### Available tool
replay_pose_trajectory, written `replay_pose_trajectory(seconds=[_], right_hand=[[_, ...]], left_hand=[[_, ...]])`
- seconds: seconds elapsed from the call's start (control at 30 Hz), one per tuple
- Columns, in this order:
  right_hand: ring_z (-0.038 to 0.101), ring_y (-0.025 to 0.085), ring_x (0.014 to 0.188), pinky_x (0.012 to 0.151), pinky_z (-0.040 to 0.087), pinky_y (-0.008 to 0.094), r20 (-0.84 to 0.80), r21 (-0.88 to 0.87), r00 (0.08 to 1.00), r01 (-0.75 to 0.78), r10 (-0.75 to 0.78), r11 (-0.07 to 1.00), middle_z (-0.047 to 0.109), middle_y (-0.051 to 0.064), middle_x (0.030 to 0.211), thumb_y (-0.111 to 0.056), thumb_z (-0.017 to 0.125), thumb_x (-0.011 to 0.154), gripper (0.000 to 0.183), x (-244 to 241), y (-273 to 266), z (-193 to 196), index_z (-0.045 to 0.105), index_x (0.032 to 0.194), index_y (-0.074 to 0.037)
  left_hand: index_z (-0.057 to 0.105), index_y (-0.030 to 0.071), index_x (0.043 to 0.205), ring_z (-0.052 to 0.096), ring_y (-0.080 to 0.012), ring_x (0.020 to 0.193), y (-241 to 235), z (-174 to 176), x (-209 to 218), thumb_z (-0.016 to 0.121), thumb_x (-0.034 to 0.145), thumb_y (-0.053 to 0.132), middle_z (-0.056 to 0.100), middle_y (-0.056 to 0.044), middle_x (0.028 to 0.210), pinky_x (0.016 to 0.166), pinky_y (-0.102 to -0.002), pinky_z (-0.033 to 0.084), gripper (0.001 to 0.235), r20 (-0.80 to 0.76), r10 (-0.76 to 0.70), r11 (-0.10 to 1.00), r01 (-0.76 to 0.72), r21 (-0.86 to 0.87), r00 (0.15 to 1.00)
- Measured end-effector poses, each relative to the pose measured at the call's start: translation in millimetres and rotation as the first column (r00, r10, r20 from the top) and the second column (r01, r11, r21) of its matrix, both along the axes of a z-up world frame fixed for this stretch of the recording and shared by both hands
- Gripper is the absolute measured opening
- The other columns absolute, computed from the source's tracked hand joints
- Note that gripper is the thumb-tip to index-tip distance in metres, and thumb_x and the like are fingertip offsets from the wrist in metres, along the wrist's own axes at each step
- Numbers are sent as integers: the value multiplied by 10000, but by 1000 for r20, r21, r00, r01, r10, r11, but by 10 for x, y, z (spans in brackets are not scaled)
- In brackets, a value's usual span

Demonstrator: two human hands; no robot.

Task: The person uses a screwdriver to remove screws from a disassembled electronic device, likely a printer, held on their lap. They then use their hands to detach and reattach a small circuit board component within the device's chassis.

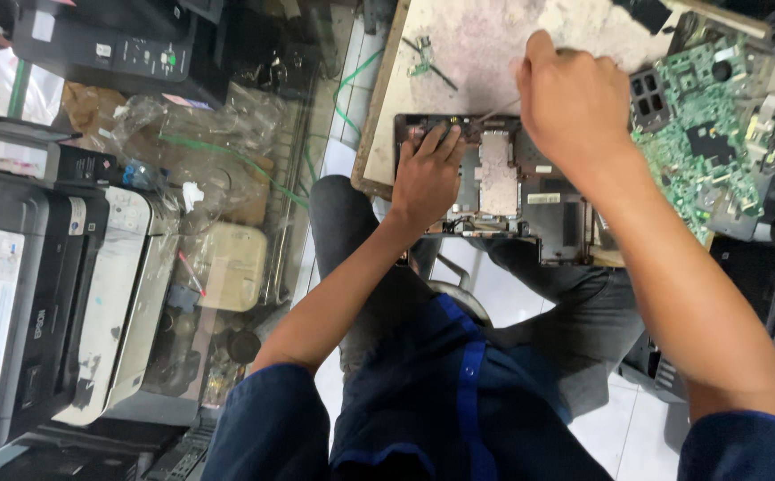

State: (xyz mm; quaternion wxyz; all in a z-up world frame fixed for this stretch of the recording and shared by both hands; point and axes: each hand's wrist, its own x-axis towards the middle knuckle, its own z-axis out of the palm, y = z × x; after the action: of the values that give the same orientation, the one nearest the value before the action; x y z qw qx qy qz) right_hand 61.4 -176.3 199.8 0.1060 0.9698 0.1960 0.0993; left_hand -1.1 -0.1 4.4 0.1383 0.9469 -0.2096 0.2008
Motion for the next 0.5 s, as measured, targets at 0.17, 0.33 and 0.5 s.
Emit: replay_pose_trajectory(seconds=[0.17,0.33,0.5], right_hand=[[638,495,889,744,456,580,-629,206,777,195,-23,959,685,270,908,-151,525,1086,186,-108,110,681,512,1237,-44],[790,498,923,643,624,555,-330,-182,919,160,-214,970,809,235,1021,-475,508,1180,504,-92,184,287,650,1396,-42],[516,248,748,658,399,446,-807,145,590,220,-13,965,594,82,847,-206,438,1135,145,-235,522,1037,457,1244,-113]], left_hand=[[774,90,1330,555,-255,1404,-2,-35,18,698,922,237,712,-59,1448,981,-567,474,440,16,-9,1000,9,-3,1000],[747,101,1365,541,-233,1427,-2,-29,20,716,894,261,696,-30,1475,1028,-554,455,498,-25,2,1000,-2,14,1000],[803,104,1281,593,-240,1358,3,8,10,773,798,181,741,-48,1398,934,-526,494,490,54,4,1000,-2,-28,999]])
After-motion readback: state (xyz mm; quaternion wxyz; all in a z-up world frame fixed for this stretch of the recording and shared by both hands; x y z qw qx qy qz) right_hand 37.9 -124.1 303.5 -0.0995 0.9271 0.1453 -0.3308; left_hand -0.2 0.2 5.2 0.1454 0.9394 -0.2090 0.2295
